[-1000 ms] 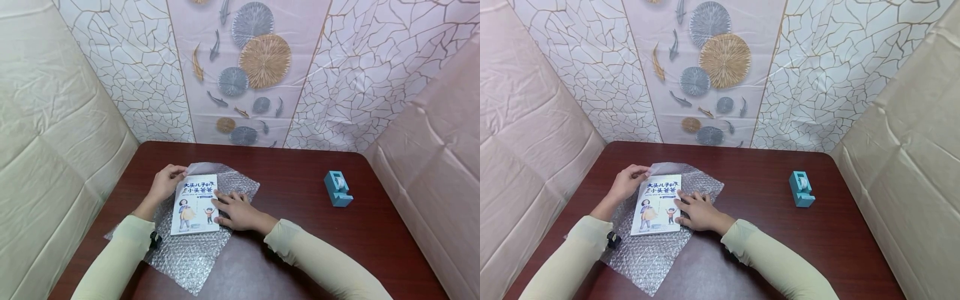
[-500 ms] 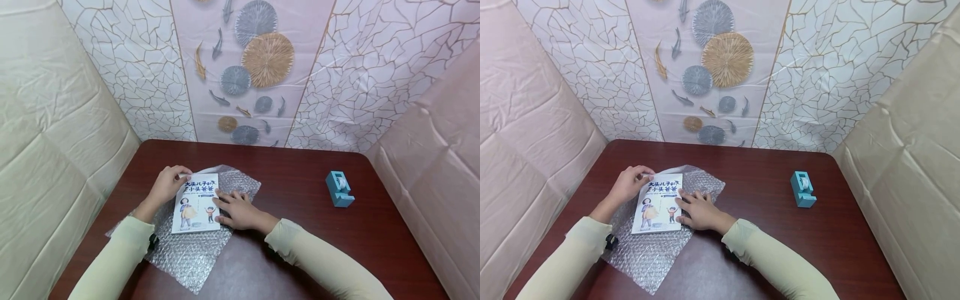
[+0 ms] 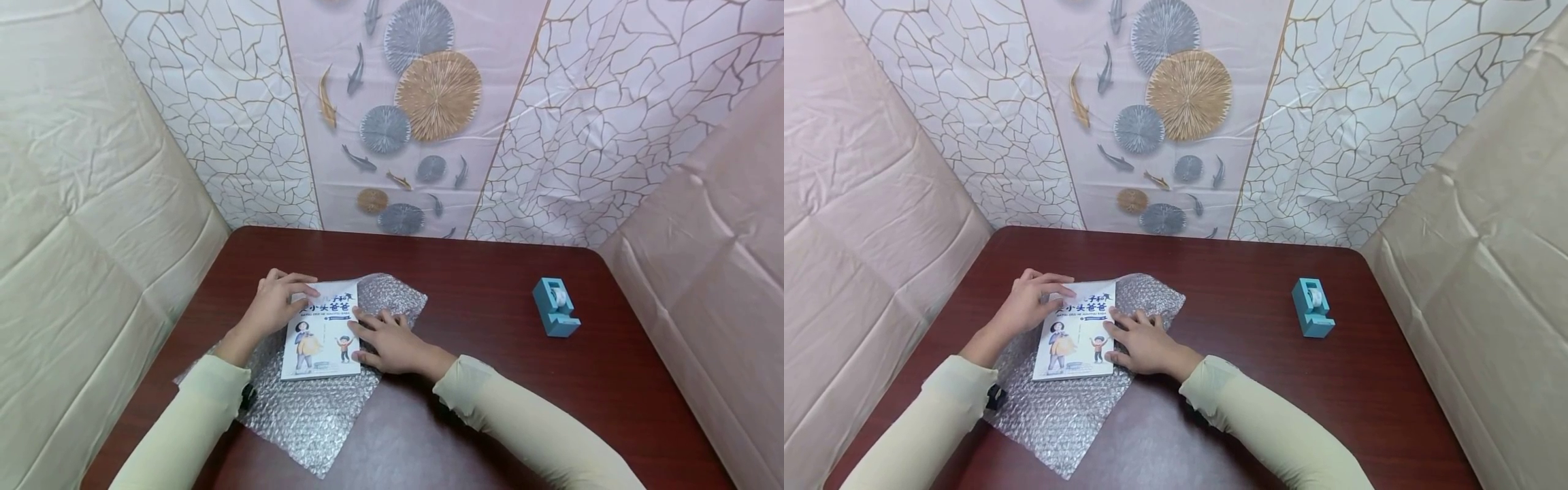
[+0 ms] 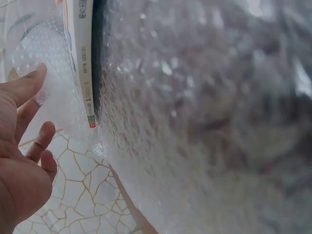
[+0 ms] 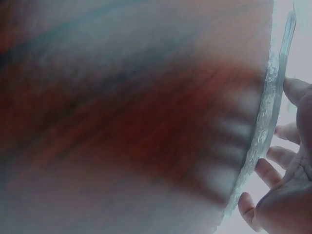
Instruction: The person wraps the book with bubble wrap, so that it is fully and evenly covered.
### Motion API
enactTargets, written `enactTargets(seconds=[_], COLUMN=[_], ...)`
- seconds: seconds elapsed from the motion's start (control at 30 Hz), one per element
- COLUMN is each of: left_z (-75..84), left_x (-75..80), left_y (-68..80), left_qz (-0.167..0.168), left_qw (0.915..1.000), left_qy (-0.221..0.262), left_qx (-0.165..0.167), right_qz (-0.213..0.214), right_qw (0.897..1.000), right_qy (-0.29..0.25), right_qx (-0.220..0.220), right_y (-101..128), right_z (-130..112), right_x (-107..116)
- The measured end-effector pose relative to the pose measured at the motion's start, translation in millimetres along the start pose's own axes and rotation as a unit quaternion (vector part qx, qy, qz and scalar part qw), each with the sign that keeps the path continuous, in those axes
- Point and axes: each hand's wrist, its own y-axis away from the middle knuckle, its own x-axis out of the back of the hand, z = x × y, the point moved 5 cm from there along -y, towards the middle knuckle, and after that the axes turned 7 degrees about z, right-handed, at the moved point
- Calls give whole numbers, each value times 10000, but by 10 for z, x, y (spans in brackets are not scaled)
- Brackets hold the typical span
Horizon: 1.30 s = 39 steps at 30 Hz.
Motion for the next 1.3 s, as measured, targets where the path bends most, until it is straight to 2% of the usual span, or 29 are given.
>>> enactTargets(seconds=[0.17, 0.47, 0.73, 1.3], left_z=[34, 62, 62, 85], left_x=[-23, -115, -153, -167], left_y=[-1, 20, 29, 48], left_qz=[-154, -661, -741, -788], left_qw=[9992, 9958, 9924, 9910], left_qy=[-245, -434, -585, -706], left_qx=[-291, -457, -783, -816], right_qz=[20, -6, 6, 29], right_qw=[10000, 10000, 10000, 9999], right_qy=[27, 37, 44, -122], right_qx=[16, 13, -1, -26], right_y=[1, 7, 7, -1], right_z=[-5, -20, -16, -32], right_x=[12, 25, 26, 66])
